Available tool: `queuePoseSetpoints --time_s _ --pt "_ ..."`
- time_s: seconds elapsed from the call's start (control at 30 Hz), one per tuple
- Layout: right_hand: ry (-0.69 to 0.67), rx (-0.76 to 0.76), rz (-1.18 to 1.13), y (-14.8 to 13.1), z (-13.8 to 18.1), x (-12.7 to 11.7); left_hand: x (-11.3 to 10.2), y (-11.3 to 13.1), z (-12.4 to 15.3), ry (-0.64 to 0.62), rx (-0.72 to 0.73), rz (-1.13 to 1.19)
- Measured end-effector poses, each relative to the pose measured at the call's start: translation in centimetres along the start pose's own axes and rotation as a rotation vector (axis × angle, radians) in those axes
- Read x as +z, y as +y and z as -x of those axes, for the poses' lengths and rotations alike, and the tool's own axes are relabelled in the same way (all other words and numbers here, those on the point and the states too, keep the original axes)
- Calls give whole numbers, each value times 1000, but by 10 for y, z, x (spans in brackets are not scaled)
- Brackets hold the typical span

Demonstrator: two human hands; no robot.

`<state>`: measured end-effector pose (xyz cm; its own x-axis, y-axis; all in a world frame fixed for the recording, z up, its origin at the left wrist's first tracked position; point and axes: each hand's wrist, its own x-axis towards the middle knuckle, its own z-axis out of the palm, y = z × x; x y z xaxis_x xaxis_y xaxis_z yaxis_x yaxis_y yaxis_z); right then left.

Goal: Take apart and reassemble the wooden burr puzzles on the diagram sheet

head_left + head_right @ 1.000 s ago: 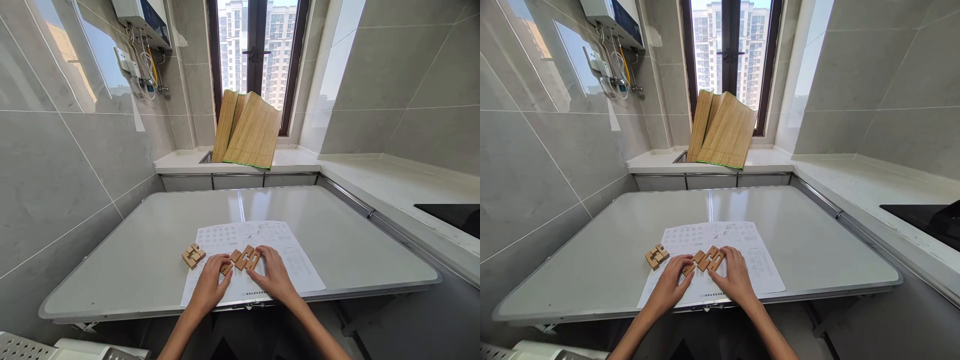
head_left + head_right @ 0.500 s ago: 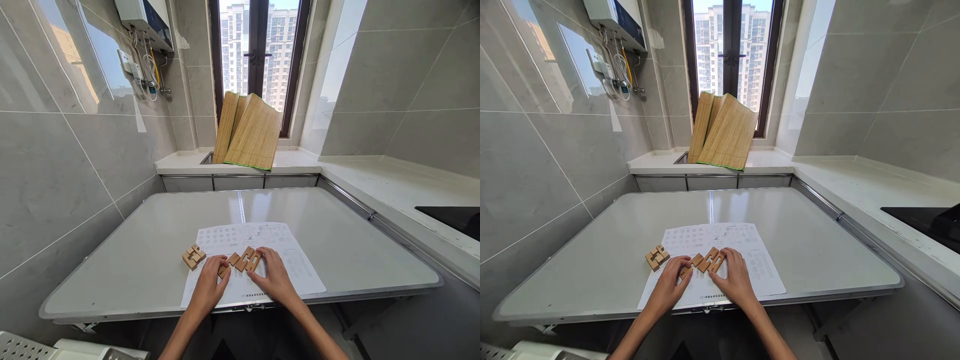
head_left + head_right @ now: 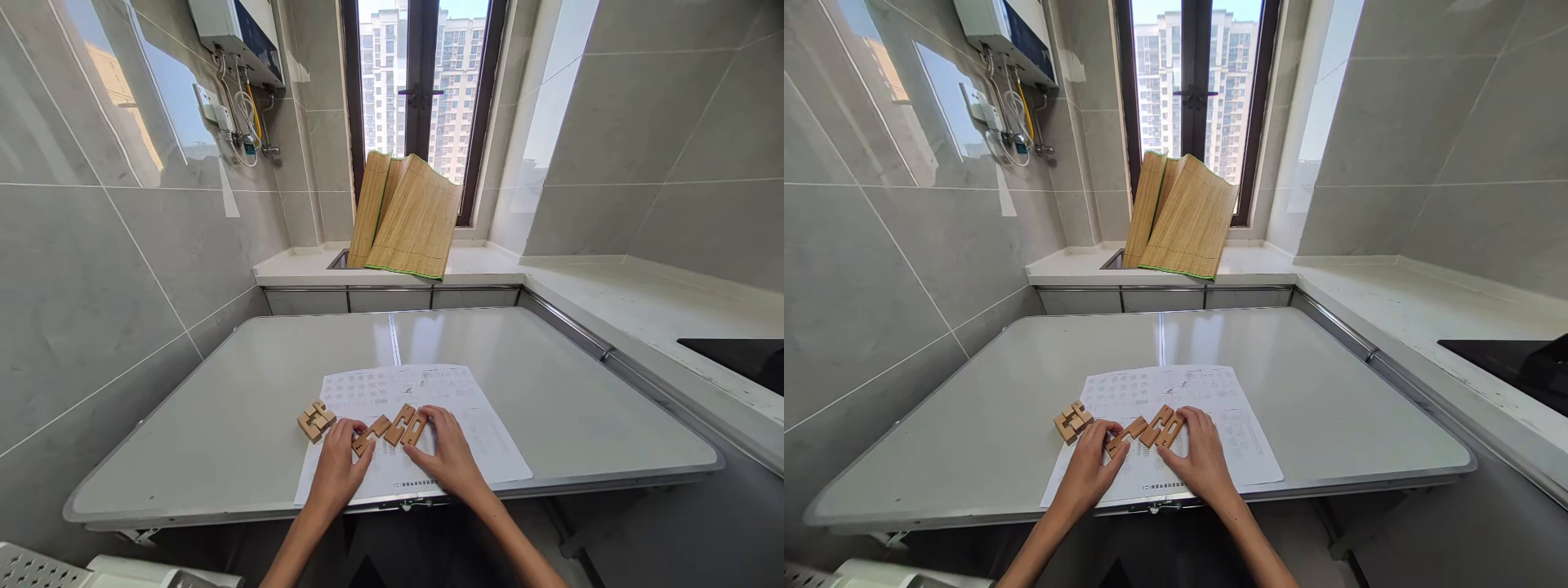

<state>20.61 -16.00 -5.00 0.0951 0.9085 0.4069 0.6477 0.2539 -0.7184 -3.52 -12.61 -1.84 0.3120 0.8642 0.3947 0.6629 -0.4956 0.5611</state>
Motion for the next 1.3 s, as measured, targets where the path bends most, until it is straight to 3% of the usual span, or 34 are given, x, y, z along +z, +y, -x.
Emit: queuePoseSetpoints --time_s 1.0,1.3 --pt "58 15 -40 -4 0 -4 5 0 0 76 42 -250" --pt "61 44 -115 -4 -1 -2 2 0 -1 49 -14 -177"
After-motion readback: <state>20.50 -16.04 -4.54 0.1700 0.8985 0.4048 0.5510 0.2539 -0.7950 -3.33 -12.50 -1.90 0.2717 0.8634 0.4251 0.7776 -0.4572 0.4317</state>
